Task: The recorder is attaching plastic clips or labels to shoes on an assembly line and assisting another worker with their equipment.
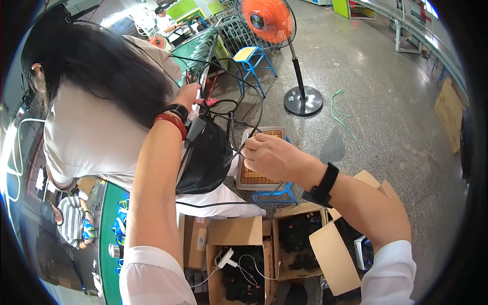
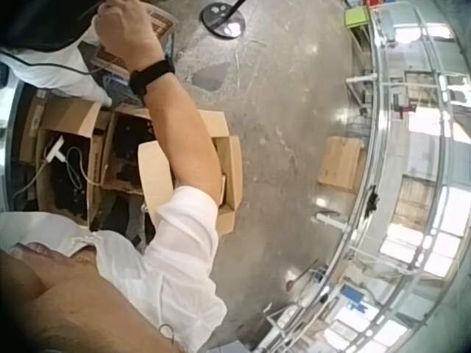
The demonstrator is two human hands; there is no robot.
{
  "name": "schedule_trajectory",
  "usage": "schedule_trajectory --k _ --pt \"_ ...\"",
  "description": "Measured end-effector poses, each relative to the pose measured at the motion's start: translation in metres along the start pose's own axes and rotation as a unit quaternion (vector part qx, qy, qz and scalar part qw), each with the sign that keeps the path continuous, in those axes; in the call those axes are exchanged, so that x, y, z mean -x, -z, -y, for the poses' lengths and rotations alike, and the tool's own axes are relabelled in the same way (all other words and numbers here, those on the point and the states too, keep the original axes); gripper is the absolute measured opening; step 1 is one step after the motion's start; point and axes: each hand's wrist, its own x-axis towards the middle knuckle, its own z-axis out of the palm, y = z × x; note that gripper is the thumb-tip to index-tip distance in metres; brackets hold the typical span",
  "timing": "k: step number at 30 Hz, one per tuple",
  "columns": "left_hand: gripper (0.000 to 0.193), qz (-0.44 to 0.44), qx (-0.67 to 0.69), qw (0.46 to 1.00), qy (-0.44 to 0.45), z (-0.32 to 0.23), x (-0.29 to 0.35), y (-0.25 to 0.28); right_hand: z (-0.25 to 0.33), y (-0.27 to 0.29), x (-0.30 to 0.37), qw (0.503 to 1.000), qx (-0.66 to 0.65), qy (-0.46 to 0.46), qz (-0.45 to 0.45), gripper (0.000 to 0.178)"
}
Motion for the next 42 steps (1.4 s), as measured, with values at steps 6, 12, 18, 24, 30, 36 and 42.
schedule_trajectory --k 6,12,18,24,30,36,42 --pt "0.025 0.021 0.086 0.995 -0.04 -0.009 0.013 -0.012 0.004 -0.015 0.002 0.997 -0.05 -0.04 -0.053 0.008" --pt "0.023 0.042 -0.004 0.996 -0.077 -0.027 0.036 0.011 -0.009 -0.026 -0.022 0.959 -0.159 -0.178 -0.15 0.008" --pt "0.025 0.106 -0.007 0.992 -0.065 -0.034 0.061 0.022 -0.048 -0.022 -0.068 0.717 -0.499 -0.441 -0.208 0.014" --pt "0.028 0.141 -0.068 0.986 -0.052 -0.034 0.086 0.032 -0.065 -0.03 -0.107 0.579 -0.666 -0.43 -0.192 0.019" --pt "0.033 0.092 -0.048 0.994 -0.043 -0.031 0.096 0.037 -0.054 -0.048 -0.128 0.524 -0.725 -0.387 -0.226 0.021" --pt "0.023 0.069 0.0 0.992 -0.104 -0.028 0.103 0.031 -0.043 -0.06 -0.142 0.511 -0.676 -0.438 -0.3 0.031" --pt "0.038 0.125 -0.045 0.982 -0.132 -0.025 0.101 0.035 -0.039 -0.067 -0.154 0.538 -0.628 -0.496 -0.267 0.028"
